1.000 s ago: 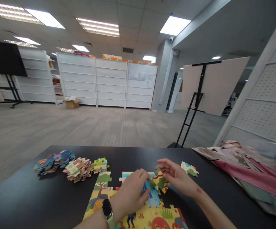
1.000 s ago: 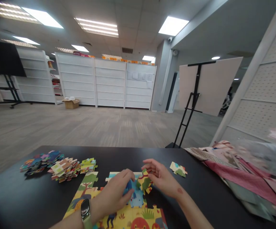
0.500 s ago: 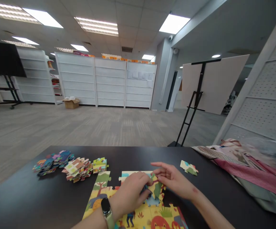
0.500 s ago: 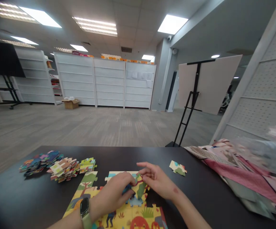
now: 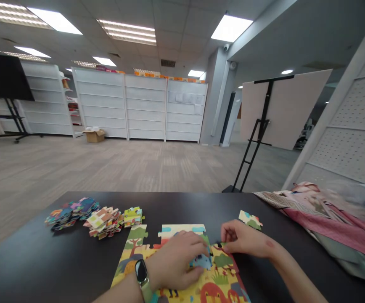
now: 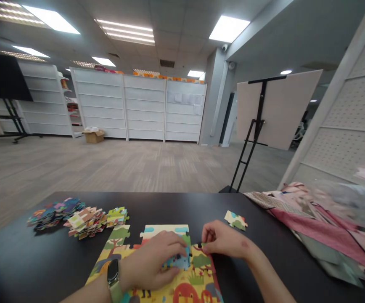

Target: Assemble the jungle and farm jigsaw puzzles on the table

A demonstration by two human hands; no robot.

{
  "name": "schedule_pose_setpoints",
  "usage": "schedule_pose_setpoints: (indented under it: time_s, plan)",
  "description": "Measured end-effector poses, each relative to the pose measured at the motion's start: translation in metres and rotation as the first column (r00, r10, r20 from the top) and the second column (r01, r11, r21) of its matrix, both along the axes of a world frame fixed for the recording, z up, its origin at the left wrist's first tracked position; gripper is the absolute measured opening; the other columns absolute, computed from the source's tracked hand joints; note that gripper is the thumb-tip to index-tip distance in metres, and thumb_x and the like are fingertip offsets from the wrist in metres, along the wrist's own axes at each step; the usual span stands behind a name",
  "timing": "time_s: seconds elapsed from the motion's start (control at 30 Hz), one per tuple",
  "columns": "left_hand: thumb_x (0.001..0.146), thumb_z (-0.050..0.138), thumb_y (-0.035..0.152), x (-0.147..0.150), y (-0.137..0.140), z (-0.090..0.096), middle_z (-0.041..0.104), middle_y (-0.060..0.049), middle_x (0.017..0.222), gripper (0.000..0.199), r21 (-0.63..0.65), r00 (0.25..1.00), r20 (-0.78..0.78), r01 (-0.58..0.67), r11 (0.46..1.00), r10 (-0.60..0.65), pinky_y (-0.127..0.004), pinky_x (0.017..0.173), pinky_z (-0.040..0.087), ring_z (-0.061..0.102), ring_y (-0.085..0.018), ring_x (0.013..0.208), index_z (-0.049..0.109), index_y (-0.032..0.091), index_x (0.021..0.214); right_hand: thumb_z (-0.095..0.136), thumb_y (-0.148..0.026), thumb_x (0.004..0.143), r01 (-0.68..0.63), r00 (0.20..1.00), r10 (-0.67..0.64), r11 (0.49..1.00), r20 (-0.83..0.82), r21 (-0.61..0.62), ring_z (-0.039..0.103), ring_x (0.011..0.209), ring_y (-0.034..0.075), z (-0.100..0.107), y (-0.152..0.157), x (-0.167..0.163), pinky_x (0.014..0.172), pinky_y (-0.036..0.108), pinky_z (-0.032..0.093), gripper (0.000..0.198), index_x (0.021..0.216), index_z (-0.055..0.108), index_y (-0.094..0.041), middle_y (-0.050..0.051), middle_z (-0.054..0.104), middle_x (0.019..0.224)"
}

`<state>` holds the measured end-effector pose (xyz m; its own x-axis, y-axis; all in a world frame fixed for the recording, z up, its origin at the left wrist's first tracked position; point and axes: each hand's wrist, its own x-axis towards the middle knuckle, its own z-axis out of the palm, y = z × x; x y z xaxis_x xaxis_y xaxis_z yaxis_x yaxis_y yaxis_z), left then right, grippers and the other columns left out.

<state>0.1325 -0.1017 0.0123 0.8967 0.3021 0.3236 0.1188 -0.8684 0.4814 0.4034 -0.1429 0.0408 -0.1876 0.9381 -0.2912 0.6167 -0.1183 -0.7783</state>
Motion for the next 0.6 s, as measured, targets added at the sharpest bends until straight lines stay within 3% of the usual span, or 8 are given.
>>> schedule_pose_setpoints:
  time_s: [0.27, 0.6]
  plan:
    - [0.086, 0.069, 0.036, -0.001, -0.002, 0.002, 0.059, -0.003, 0.136, 0.046, 0.086, 0.996, -0.074, 0.059, 0.995, -0.052, -0.041, 0.099, 0.039, 0.057, -0.029, 0.116, 0.057, 0.032, 0.13, 0.072, -0.024, 0.067, 0.034, 0.996, -0.04, 0.997, 0.082, 0.069, 0.055, 0.057, 0.012, -0.009, 0.004, 0.006, 0.052, 0.02, 0.037, 0.014, 0.075, 0.062, -0.017, -0.003, 0.063, 0.059]
    - [0.088, 0.063, 0.032, 0.003, -0.004, 0.008, 0.064, 0.0, 0.132, 0.052, 0.107, 0.99, -0.097, 0.114, 0.988, -0.104, -0.04, 0.097, 0.035, 0.058, -0.027, 0.116, 0.05, 0.035, 0.138, 0.073, -0.02, 0.061, 0.017, 0.972, -0.045, 0.992, 0.231, 0.125, 0.056, 0.056, 0.011, -0.018, 0.002, 0.001, 0.049, 0.019, 0.036, 0.014, 0.071, 0.064, -0.018, -0.003, 0.066, 0.06]
